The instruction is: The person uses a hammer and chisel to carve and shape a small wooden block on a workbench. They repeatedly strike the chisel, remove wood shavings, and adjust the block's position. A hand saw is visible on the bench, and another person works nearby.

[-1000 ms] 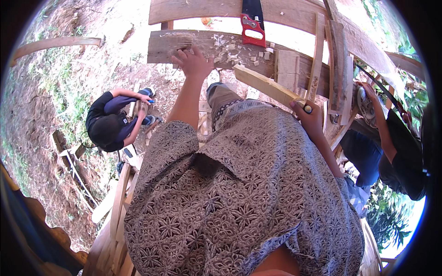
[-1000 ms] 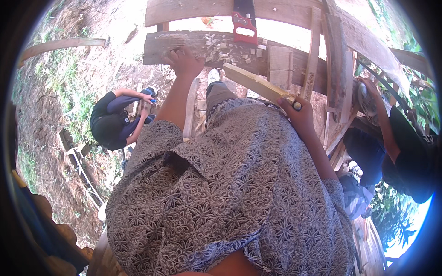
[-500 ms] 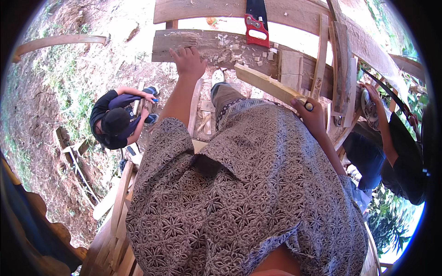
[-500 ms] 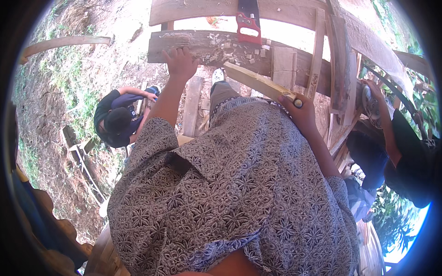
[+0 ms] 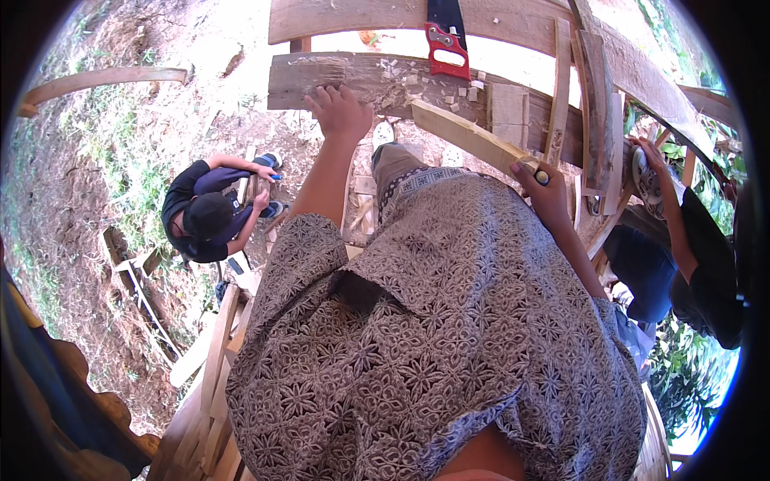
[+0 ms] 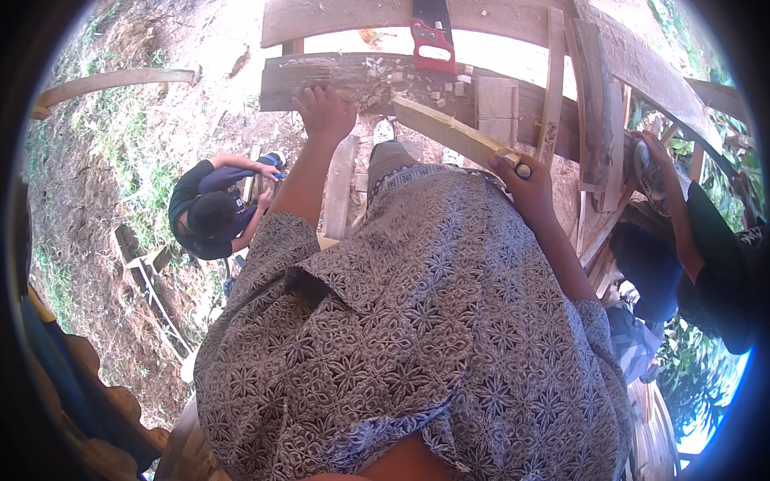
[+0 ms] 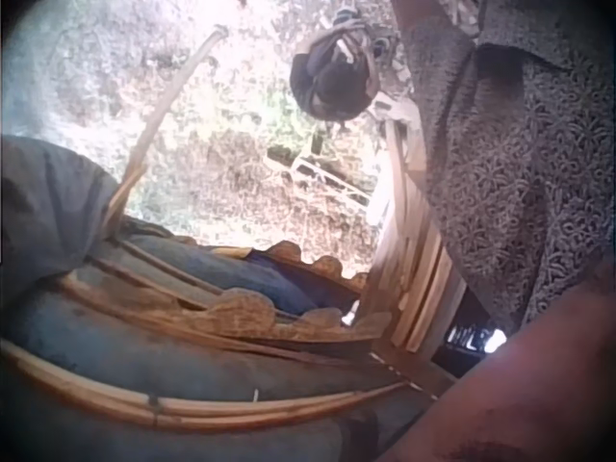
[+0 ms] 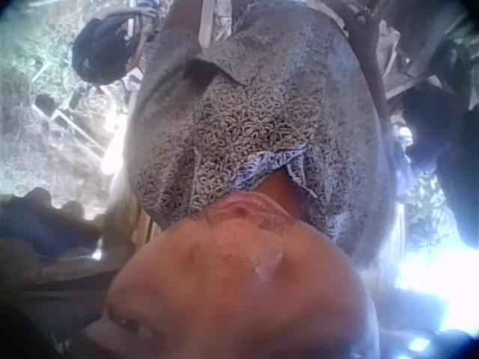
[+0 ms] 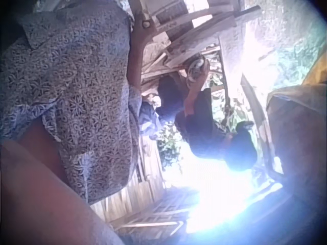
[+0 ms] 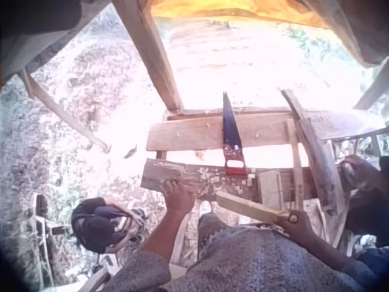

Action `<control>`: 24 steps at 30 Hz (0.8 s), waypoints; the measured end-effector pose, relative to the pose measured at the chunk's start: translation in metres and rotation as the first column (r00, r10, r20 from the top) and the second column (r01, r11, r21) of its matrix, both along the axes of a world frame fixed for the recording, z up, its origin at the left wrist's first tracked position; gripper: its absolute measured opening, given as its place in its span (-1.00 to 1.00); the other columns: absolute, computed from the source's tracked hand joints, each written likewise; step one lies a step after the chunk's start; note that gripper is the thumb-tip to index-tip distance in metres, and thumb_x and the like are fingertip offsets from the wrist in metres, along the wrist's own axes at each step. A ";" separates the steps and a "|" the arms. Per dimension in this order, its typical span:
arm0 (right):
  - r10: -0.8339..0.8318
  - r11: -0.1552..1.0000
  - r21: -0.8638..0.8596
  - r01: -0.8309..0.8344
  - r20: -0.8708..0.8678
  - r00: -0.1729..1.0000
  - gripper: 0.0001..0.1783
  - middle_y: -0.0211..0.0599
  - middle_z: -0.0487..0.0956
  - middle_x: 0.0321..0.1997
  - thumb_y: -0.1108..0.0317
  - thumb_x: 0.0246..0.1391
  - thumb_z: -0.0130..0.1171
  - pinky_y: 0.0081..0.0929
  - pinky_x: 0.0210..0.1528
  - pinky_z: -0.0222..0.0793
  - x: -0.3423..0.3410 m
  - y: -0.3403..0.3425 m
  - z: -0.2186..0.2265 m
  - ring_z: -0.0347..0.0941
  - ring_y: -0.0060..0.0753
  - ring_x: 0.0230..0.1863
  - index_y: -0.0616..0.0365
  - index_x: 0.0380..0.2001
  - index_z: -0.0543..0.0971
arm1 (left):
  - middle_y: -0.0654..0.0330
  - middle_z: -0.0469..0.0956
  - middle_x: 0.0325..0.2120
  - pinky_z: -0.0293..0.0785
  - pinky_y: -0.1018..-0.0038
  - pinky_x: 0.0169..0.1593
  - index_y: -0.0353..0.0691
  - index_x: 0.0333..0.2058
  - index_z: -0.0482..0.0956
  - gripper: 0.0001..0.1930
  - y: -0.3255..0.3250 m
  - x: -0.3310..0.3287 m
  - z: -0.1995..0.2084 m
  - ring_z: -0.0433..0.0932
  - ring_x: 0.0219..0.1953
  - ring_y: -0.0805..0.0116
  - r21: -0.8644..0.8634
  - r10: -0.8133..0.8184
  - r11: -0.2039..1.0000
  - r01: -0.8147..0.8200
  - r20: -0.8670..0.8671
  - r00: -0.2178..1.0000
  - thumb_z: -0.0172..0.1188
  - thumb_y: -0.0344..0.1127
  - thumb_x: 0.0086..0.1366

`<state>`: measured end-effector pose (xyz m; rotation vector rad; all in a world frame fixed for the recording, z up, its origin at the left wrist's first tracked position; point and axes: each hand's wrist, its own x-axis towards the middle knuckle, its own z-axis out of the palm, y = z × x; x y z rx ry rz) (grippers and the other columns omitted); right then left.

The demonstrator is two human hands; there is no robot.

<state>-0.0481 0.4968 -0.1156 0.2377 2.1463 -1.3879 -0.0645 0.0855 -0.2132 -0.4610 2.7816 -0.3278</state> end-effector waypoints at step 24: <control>0.032 0.985 -0.172 -0.025 0.034 0.999 -0.56 -0.56 0.58 -0.44 0.18 0.22 0.45 -0.65 -0.38 0.40 -0.027 -0.086 -0.016 0.42 -0.76 -0.43 0.21 0.07 0.70 | 0.05 0.59 0.12 0.33 0.05 0.34 -0.11 0.00 0.63 -0.60 0.010 -0.023 0.065 0.51 0.21 -0.03 0.375 -0.440 0.576 0.727 -0.607 0.662 0.41 -0.11 0.24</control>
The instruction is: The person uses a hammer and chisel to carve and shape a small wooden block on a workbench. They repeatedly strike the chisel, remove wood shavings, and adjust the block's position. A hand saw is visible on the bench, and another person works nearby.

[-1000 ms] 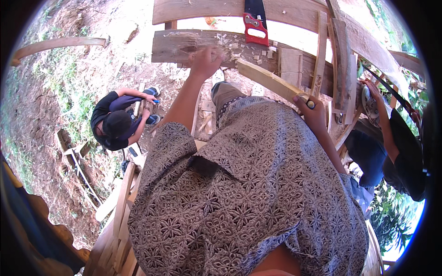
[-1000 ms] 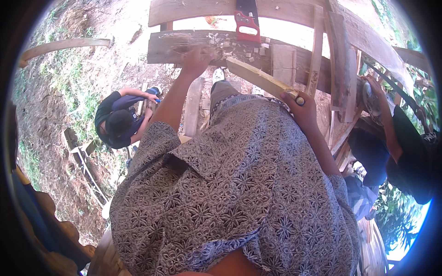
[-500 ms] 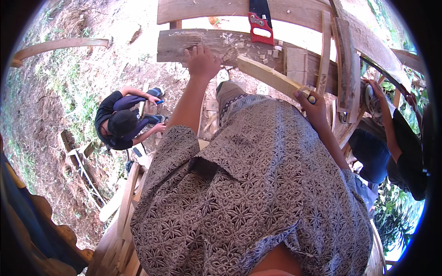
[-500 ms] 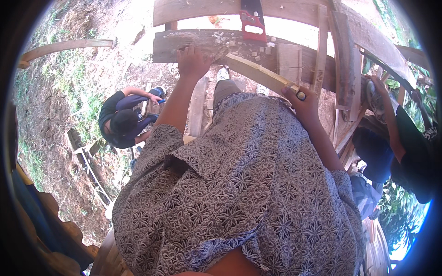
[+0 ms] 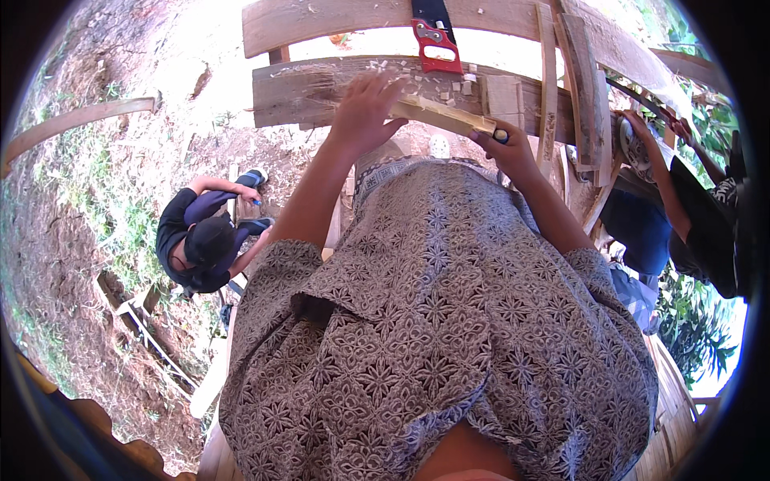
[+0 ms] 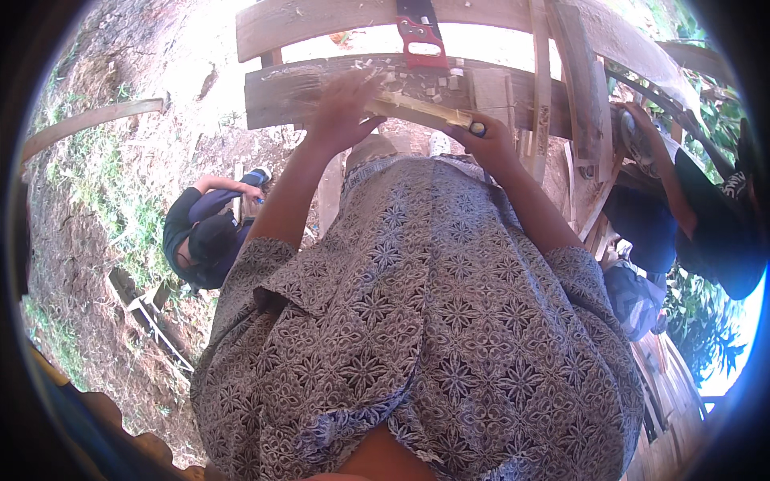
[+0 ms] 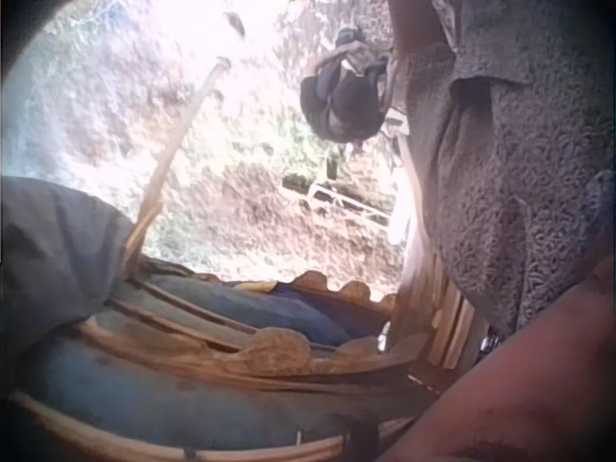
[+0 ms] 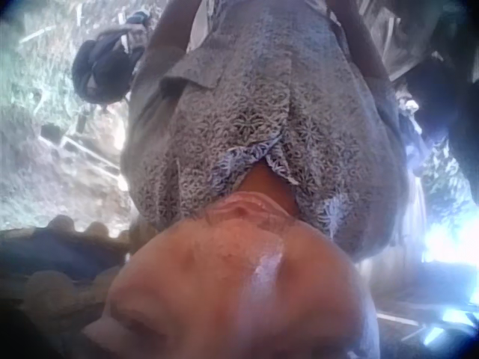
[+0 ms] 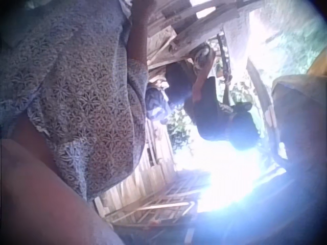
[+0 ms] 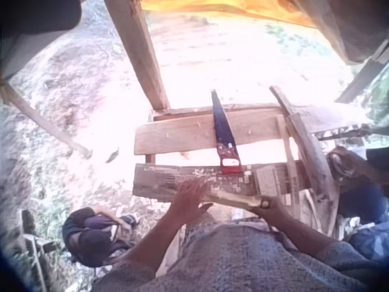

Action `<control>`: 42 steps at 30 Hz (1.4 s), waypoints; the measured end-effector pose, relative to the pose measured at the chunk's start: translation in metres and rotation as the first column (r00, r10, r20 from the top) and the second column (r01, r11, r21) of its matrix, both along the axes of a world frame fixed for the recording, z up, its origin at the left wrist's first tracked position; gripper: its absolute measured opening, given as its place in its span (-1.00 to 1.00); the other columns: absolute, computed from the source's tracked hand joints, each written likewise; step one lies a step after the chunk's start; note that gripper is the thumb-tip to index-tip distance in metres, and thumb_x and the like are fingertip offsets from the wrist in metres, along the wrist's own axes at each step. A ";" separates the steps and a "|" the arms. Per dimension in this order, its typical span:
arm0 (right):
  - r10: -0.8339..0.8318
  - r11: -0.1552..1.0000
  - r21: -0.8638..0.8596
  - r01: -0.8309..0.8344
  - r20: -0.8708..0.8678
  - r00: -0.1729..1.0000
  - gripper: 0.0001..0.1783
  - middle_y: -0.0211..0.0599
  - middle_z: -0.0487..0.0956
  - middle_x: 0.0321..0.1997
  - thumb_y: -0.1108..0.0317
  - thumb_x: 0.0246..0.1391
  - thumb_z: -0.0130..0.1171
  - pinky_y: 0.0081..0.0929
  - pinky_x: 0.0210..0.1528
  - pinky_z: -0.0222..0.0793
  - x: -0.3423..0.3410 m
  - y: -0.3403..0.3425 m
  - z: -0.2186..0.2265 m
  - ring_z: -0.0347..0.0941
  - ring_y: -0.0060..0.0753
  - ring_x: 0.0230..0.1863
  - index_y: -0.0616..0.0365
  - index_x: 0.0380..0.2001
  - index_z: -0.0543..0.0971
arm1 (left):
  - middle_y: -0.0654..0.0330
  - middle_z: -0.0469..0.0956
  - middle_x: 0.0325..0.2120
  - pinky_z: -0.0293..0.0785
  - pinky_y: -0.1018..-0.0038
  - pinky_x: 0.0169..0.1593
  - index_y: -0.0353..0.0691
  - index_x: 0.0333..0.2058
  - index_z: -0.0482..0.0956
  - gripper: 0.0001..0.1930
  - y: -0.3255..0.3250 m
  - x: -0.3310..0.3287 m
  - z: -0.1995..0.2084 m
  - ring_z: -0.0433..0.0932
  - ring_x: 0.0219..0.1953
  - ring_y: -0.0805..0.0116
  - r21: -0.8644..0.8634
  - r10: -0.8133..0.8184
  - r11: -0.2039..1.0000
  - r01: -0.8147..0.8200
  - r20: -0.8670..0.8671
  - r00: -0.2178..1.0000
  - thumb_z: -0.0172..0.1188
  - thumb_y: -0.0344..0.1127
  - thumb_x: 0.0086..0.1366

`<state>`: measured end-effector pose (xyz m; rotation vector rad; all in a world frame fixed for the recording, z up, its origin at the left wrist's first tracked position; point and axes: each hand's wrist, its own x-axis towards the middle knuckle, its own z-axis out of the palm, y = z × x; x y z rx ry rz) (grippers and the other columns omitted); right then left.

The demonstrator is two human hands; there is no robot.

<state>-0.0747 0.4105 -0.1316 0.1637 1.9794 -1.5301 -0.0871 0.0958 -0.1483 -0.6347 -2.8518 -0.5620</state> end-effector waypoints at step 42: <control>-0.236 0.972 -0.011 0.236 0.039 0.971 -0.65 -0.54 0.54 -0.43 0.28 0.16 0.45 -0.61 -0.44 0.40 0.002 -0.007 -0.075 0.41 -0.68 -0.49 0.01 0.03 0.73 | 0.17 0.52 -0.04 0.38 0.04 0.06 -0.03 -0.02 0.52 -0.74 -0.056 -0.021 -0.070 0.49 0.07 0.03 -0.247 -0.180 0.934 0.258 0.300 0.937 0.13 -0.35 0.32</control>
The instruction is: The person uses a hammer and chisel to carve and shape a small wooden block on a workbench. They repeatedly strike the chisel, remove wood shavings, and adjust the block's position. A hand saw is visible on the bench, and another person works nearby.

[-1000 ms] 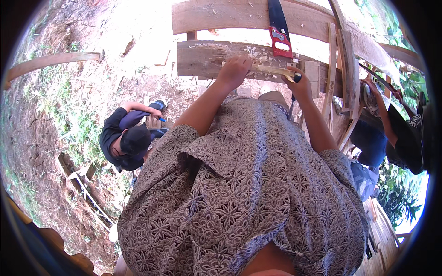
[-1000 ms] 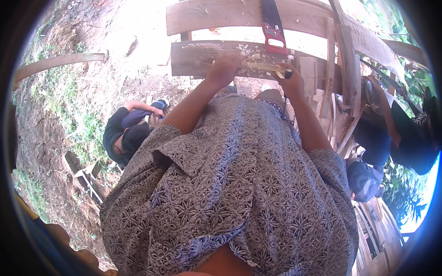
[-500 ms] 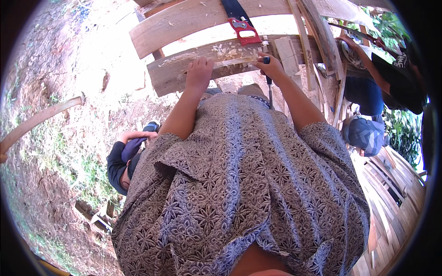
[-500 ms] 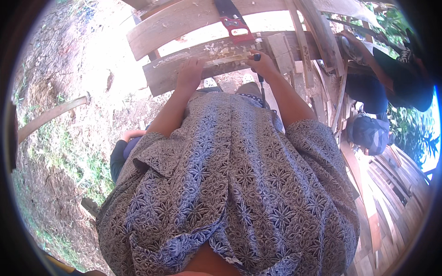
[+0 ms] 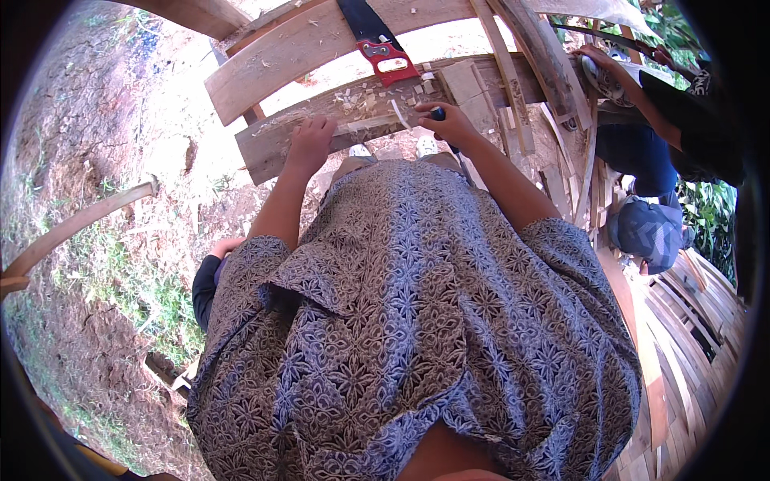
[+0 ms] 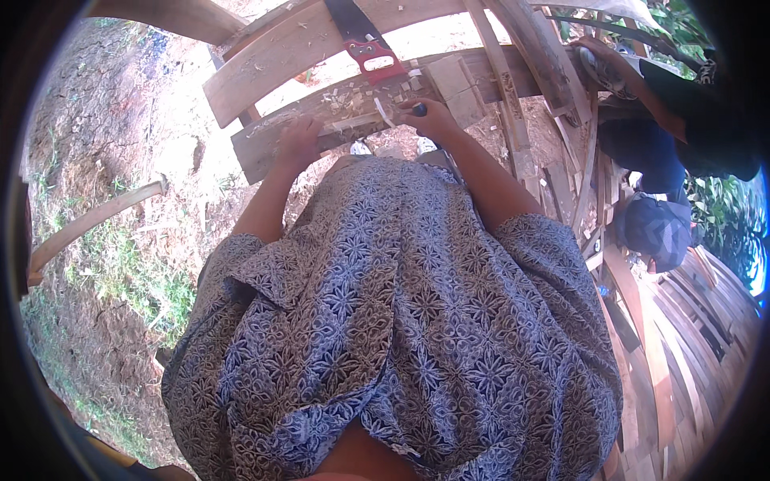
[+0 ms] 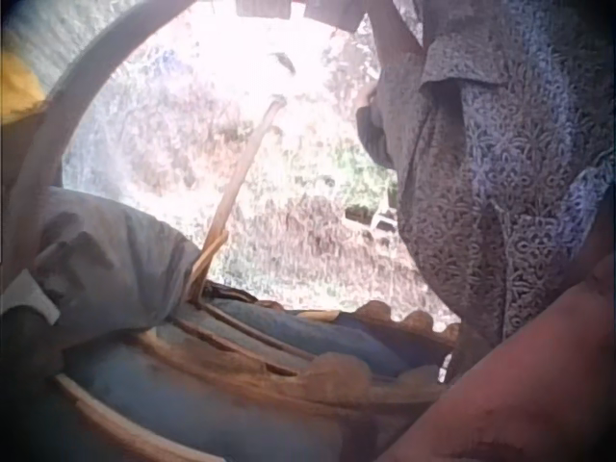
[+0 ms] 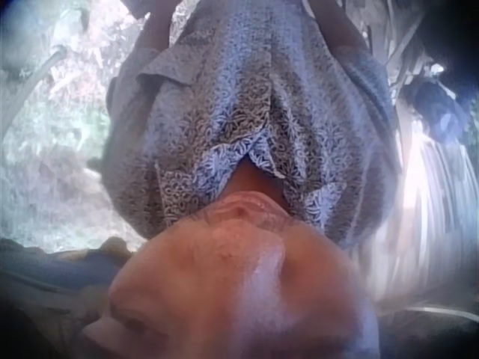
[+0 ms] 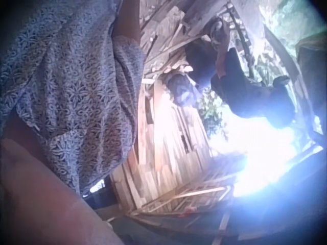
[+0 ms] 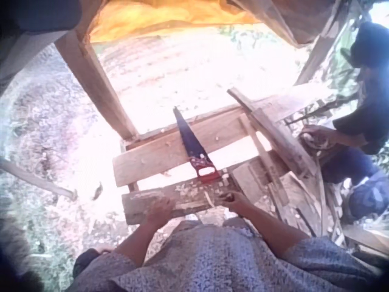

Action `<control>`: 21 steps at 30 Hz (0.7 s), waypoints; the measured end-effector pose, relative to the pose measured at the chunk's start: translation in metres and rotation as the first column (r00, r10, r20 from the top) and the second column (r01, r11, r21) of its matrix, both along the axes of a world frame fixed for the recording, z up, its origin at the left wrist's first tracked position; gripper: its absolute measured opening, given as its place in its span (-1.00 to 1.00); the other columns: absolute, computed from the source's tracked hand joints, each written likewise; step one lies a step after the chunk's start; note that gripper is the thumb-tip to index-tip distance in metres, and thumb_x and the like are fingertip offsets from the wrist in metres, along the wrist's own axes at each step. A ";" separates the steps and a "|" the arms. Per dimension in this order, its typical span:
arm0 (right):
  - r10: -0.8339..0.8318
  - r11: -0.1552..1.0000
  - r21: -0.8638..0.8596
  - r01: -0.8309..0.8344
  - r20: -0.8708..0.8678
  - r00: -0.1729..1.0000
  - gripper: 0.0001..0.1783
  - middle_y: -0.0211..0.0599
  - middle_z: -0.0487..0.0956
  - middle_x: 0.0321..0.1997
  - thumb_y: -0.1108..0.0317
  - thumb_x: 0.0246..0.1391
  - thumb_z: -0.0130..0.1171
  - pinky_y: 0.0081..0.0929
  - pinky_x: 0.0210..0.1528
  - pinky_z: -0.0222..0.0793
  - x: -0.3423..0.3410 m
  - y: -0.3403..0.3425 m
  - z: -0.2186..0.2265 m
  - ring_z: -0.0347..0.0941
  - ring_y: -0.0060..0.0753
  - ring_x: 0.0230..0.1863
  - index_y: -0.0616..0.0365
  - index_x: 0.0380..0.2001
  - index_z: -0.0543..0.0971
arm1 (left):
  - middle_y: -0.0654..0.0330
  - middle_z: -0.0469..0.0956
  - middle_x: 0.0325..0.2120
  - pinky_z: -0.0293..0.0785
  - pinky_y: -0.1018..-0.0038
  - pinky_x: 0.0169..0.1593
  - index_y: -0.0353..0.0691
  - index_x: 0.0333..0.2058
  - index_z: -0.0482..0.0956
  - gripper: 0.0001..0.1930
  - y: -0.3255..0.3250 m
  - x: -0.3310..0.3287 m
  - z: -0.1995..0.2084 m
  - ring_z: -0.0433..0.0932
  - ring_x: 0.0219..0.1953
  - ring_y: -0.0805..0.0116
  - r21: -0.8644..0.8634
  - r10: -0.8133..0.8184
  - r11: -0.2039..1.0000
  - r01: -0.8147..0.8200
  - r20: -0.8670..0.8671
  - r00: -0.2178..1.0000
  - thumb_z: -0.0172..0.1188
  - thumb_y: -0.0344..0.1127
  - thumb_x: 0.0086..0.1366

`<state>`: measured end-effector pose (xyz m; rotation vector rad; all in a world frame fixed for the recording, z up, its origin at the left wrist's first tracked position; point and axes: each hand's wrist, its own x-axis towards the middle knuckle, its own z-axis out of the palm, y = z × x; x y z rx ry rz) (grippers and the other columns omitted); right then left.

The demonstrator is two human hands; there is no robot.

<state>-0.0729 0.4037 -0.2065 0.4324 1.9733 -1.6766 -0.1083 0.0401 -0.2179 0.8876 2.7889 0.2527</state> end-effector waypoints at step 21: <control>0.037 0.999 0.018 -0.037 0.012 0.999 -0.65 -0.53 0.57 -0.38 0.18 0.21 0.41 -0.61 -0.31 0.43 0.012 0.112 0.033 0.42 -0.67 -0.40 -0.01 0.04 0.72 | 0.15 0.52 -0.03 0.41 0.05 0.15 0.00 0.03 0.55 -0.67 0.003 -0.004 -0.015 0.48 0.11 0.02 -0.105 0.224 0.969 -0.225 -0.030 0.974 0.16 -0.38 0.28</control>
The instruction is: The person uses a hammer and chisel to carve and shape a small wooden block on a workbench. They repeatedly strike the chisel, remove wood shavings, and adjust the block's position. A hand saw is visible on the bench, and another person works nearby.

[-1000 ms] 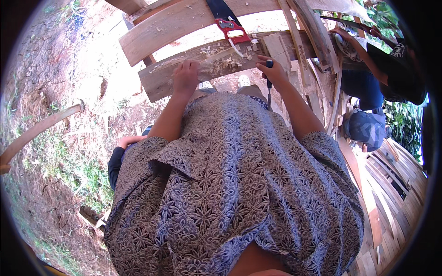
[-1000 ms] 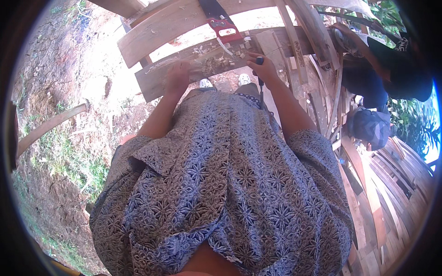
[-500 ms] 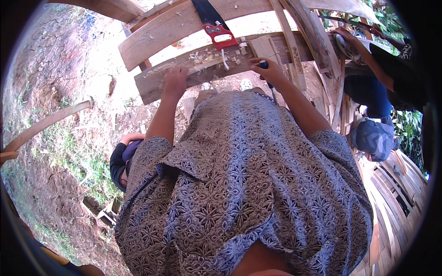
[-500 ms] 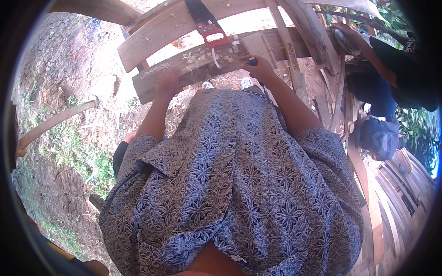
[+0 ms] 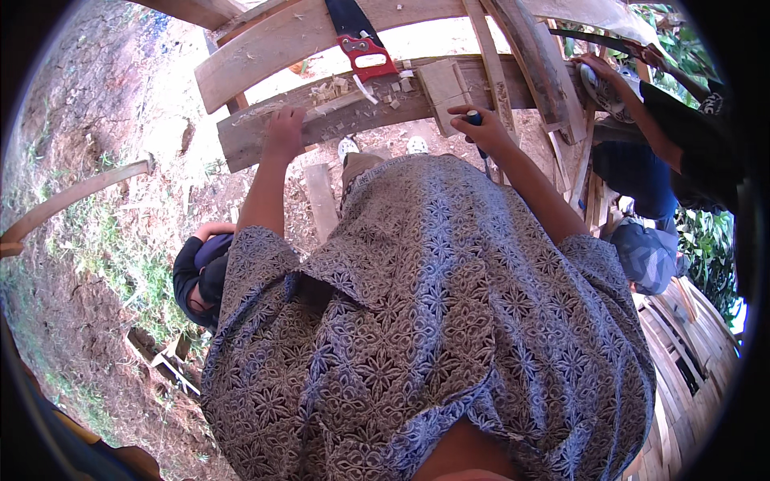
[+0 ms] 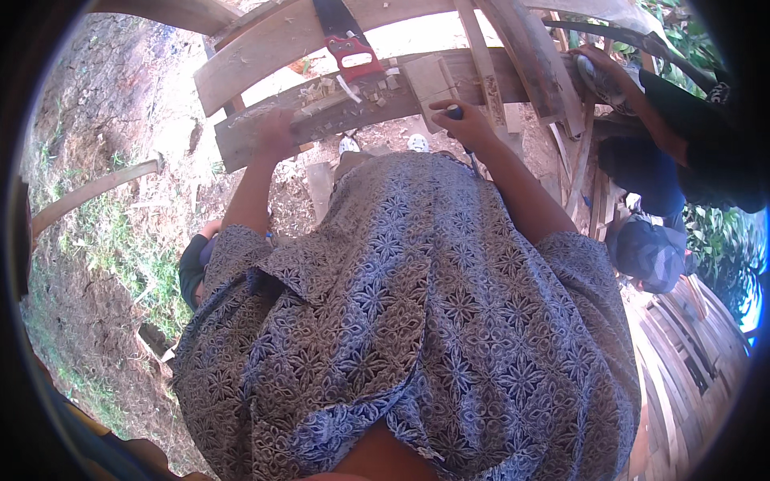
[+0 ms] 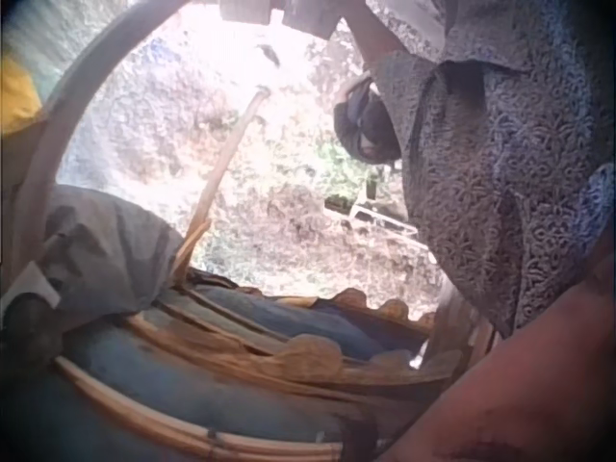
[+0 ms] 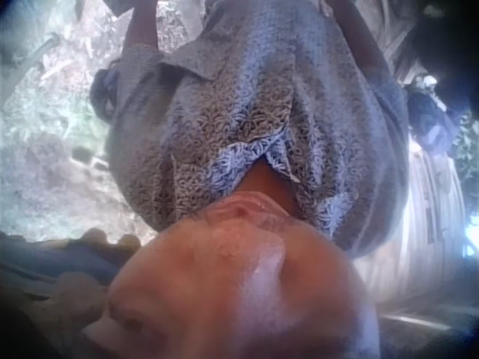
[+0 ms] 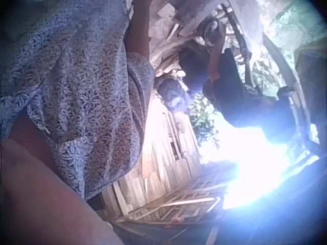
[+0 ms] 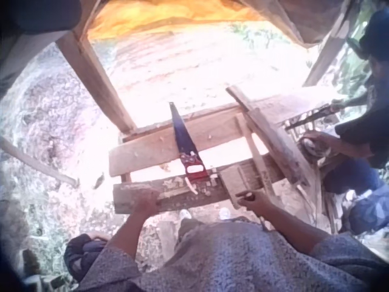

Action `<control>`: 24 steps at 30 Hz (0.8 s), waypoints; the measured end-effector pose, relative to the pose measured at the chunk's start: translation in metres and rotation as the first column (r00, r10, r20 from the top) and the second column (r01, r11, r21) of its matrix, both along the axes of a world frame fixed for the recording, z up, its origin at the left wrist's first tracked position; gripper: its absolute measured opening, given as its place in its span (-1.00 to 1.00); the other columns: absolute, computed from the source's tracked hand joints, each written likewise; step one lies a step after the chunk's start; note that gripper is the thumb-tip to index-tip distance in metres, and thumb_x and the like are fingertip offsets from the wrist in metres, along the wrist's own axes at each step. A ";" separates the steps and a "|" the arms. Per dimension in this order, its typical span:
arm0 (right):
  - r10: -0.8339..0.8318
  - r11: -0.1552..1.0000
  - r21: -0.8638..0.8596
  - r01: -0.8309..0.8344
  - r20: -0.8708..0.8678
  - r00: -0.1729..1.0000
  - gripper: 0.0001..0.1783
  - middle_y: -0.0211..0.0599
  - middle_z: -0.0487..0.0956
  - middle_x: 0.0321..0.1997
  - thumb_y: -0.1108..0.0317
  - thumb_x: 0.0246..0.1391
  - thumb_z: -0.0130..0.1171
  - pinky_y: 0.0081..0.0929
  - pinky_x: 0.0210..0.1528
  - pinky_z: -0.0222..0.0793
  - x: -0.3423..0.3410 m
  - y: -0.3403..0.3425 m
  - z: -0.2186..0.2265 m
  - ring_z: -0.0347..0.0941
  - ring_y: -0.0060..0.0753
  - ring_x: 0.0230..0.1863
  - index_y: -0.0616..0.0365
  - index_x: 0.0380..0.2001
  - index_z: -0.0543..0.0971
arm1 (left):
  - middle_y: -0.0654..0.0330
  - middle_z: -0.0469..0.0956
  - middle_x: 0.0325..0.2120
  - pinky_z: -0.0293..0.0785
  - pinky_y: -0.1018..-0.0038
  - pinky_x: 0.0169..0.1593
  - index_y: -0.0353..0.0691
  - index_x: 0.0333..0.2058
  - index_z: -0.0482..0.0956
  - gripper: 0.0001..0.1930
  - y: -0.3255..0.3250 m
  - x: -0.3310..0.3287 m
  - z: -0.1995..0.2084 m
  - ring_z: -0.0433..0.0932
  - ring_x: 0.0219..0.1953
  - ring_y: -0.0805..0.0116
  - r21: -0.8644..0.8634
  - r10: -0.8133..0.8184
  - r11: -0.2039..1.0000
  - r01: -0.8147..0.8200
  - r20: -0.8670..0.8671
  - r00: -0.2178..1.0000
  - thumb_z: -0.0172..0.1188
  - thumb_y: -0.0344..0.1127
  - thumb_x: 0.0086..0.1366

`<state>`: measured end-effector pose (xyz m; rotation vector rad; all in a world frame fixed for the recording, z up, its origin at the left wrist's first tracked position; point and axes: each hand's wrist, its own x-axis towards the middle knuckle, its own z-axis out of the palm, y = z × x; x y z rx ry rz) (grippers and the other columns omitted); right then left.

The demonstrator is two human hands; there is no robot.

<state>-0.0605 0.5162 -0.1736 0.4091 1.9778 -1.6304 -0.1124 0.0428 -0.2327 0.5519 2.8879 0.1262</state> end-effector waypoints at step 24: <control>-0.312 0.946 -0.171 0.277 -0.234 0.921 -0.76 -0.64 0.44 -0.43 0.13 0.37 0.28 -0.64 -0.33 0.24 -0.009 0.021 0.095 0.32 -0.78 -0.39 0.05 -0.18 0.57 | 0.11 0.72 -0.10 0.53 0.06 0.11 0.10 0.05 0.72 -0.59 0.170 -0.005 0.055 0.67 0.00 0.06 0.065 0.149 0.984 -0.163 0.187 0.971 0.38 0.02 0.26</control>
